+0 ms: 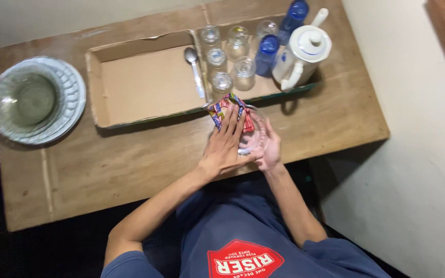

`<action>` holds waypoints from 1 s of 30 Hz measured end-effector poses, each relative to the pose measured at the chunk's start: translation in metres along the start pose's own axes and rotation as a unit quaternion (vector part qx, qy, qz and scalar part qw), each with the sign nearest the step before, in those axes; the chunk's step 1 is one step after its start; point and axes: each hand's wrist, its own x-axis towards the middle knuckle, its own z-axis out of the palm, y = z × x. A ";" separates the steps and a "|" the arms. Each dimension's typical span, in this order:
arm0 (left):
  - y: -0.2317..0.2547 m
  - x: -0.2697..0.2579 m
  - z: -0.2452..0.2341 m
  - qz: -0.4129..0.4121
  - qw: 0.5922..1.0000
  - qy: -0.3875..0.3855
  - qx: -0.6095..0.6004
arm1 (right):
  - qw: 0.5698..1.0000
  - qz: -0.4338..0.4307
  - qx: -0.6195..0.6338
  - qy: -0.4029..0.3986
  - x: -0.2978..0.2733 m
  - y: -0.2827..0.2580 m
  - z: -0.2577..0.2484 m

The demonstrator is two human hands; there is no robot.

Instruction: Cleaning a spoon and organizing small packets into a glass bowl on a table.

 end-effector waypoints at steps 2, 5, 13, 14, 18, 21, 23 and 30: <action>0.000 -0.017 -0.014 -0.022 1.000 -0.005 -0.015 | 0.999 -0.009 -0.040 -0.025 0.007 0.002 -0.002; 0.002 -0.044 -0.026 -0.058 0.997 -0.030 -0.049 | 0.995 -0.023 -0.074 -0.061 0.016 0.011 0.004; 0.032 -0.056 -0.034 0.012 0.986 -0.091 -0.138 | 0.992 -0.042 -0.037 -0.112 0.028 0.033 0.000; 0.032 -0.050 -0.025 0.017 0.984 -0.085 -0.159 | 0.998 -0.007 0.018 -0.061 0.021 0.032 0.010; 0.022 -0.010 0.007 0.045 0.983 -0.073 -0.165 | 0.994 0.001 0.091 0.057 -0.011 0.025 0.036; 0.011 0.016 0.022 0.037 0.991 -0.079 -0.101 | 0.989 -0.003 0.139 0.055 0.002 0.008 0.003; 0.012 0.019 0.008 0.026 0.992 -0.086 -0.089 | 0.993 0.008 0.104 0.045 0.007 0.004 -0.019; 0.011 -0.026 -0.022 -0.053 0.997 -0.044 -0.042 | 0.999 -0.025 -0.031 -0.019 0.010 0.001 -0.016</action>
